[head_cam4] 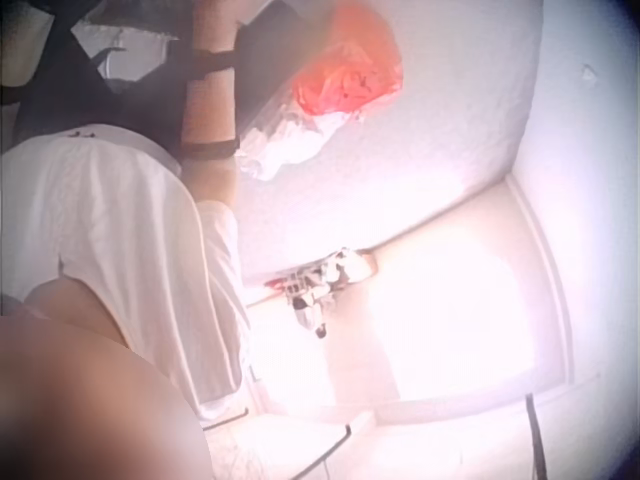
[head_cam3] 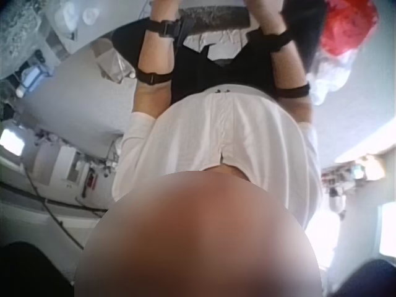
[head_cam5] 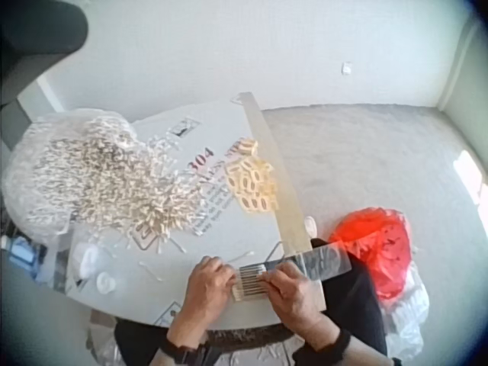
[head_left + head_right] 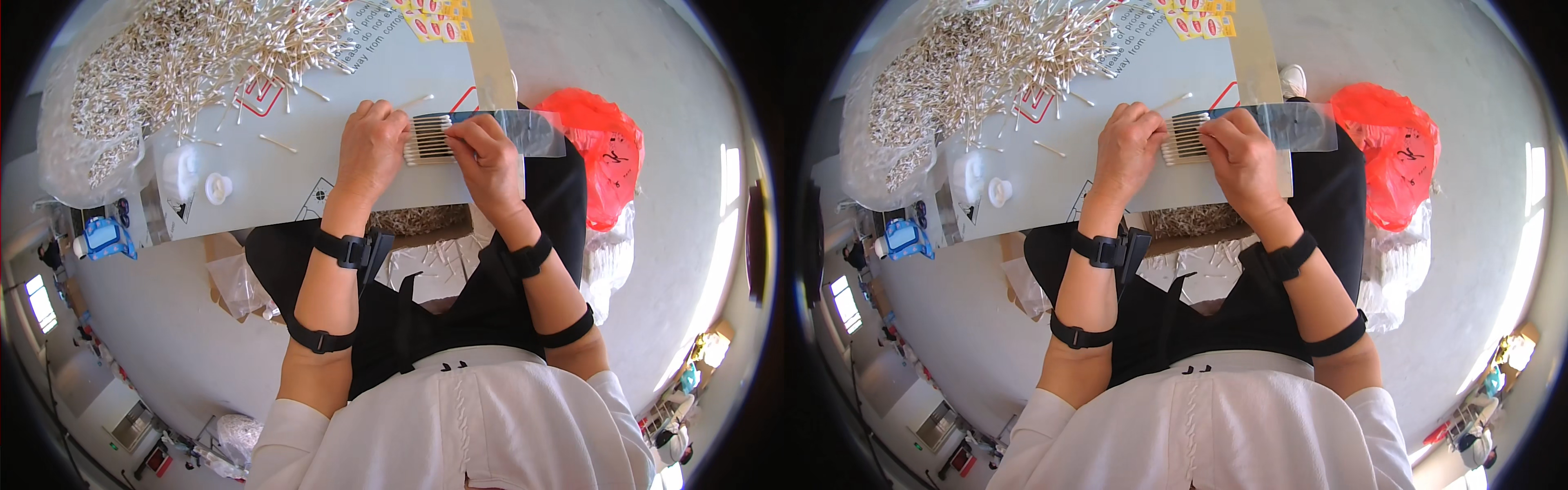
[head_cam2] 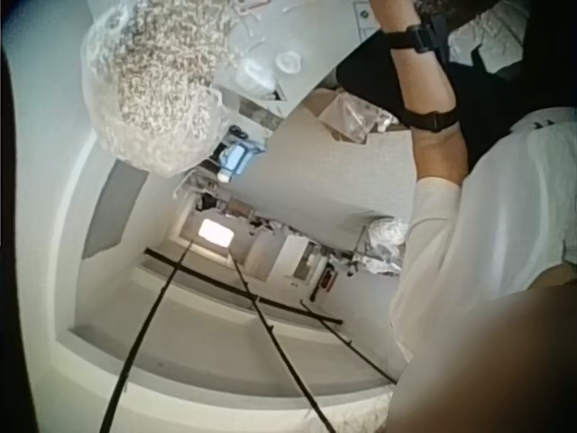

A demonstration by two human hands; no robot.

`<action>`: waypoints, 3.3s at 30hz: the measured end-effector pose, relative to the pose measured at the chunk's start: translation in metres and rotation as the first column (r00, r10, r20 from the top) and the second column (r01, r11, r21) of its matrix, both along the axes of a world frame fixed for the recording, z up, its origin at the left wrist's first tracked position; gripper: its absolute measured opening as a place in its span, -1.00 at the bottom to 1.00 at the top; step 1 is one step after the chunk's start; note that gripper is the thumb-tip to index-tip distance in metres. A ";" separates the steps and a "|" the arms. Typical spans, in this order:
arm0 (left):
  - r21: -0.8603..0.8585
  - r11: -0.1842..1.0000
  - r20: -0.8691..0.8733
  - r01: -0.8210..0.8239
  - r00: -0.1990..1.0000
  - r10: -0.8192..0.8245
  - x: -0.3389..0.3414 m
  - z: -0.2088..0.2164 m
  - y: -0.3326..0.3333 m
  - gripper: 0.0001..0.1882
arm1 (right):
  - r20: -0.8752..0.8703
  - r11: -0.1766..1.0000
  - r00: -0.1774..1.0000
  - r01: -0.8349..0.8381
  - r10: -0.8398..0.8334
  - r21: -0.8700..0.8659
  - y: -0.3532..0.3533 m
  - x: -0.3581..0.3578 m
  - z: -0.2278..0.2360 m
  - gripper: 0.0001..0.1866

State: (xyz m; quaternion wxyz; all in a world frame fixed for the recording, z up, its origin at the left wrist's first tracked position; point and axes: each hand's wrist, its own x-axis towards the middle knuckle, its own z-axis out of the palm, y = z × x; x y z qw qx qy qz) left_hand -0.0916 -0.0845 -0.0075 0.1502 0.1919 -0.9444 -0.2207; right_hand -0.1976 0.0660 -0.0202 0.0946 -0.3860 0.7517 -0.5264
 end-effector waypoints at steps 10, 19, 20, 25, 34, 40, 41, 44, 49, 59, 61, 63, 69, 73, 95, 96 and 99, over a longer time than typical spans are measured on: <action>0.175 0.983 -0.138 -0.061 0.987 0.085 0.010 0.004 -0.007 -0.87 | -0.289 0.978 0.957 0.031 0.031 0.205 -0.026 -0.002 -0.012 -0.93; 0.565 0.823 0.270 0.056 0.930 -0.248 0.063 0.038 0.034 -0.92 | 0.179 0.986 0.972 0.163 -0.153 -0.045 -0.015 -0.010 -0.014 -0.92; 0.564 0.824 0.270 0.056 0.931 -0.248 0.064 0.037 0.034 -0.92 | 0.179 0.986 0.972 0.163 -0.152 -0.045 -0.012 -0.010 -0.013 -0.92; 0.563 0.826 0.083 -0.034 0.996 -0.015 0.050 0.027 0.020 -0.88 | 0.444 0.928 0.879 0.296 -0.173 -0.224 0.003 -0.002 -0.014 -0.91; 0.579 0.798 0.269 -0.165 0.963 0.003 0.019 0.039 -0.015 -0.87 | 0.568 0.935 0.816 0.274 -0.103 -0.225 0.009 0.001 -0.019 -0.88; 0.811 0.585 0.149 -0.017 0.972 -0.179 0.062 0.020 0.028 -0.86 | 0.609 0.923 0.787 0.300 -0.098 -0.240 0.006 -0.003 -0.017 -0.90; 0.881 0.468 0.145 -0.074 0.982 -0.119 0.066 0.021 0.031 -0.86 | 0.617 0.923 0.781 0.302 -0.096 -0.238 0.007 -0.003 -0.017 -0.90; 0.863 0.464 0.203 -0.202 0.978 0.048 0.064 0.027 0.025 -0.88 | 0.652 0.913 0.752 0.326 -0.093 -0.246 0.009 -0.003 -0.015 -0.90; 0.281 0.959 -0.184 -0.039 0.978 0.093 0.023 0.007 -0.004 -0.80 | 0.678 0.900 0.733 0.325 -0.046 -0.291 0.007 0.002 -0.015 -0.81; 0.012 1.000 -0.068 -0.022 0.997 0.023 -0.020 -0.020 0.012 -0.79 | 0.681 0.845 0.732 0.349 0.024 -0.406 -0.005 0.001 -0.021 -0.64; 0.057 0.998 -0.105 -0.022 0.994 0.028 -0.013 -0.020 0.018 -0.78 | 0.668 0.845 0.744 0.343 0.023 -0.411 -0.008 0.002 -0.022 -0.64; 0.098 0.995 -0.140 -0.025 0.989 0.038 -0.007 -0.022 0.021 -0.76 | 0.656 0.845 0.755 0.333 0.028 -0.419 -0.012 0.005 -0.022 -0.64; 0.729 0.682 -0.408 -0.055 0.765 0.498 -0.009 -0.027 0.035 -0.46 | 0.609 0.895 0.791 0.226 0.060 -0.383 -0.026 0.003 -0.021 -0.56; 0.728 0.686 -0.448 0.019 0.770 0.454 -0.020 -0.025 0.053 -0.47 | 0.614 0.884 0.787 0.249 0.053 -0.396 -0.032 0.009 -0.019 -0.56; -0.048 0.997 0.012 -0.062 0.998 0.063 0.031 -0.005 0.034 -0.15 | -0.075 0.797 0.850 -0.454 0.522 0.399 0.059 0.023 0.034 -0.93; -0.049 0.997 0.007 -0.062 0.998 0.063 0.029 -0.004 0.039 -0.15 | -0.104 0.806 0.841 -0.464 0.531 0.369 0.060 0.024 0.035 -0.92; -0.087 0.995 0.202 0.040 0.979 -0.021 0.027 -0.009 0.048 -0.03 | 0.148 0.564 0.806 -0.520 0.574 0.641 0.059 0.012 0.045 -0.90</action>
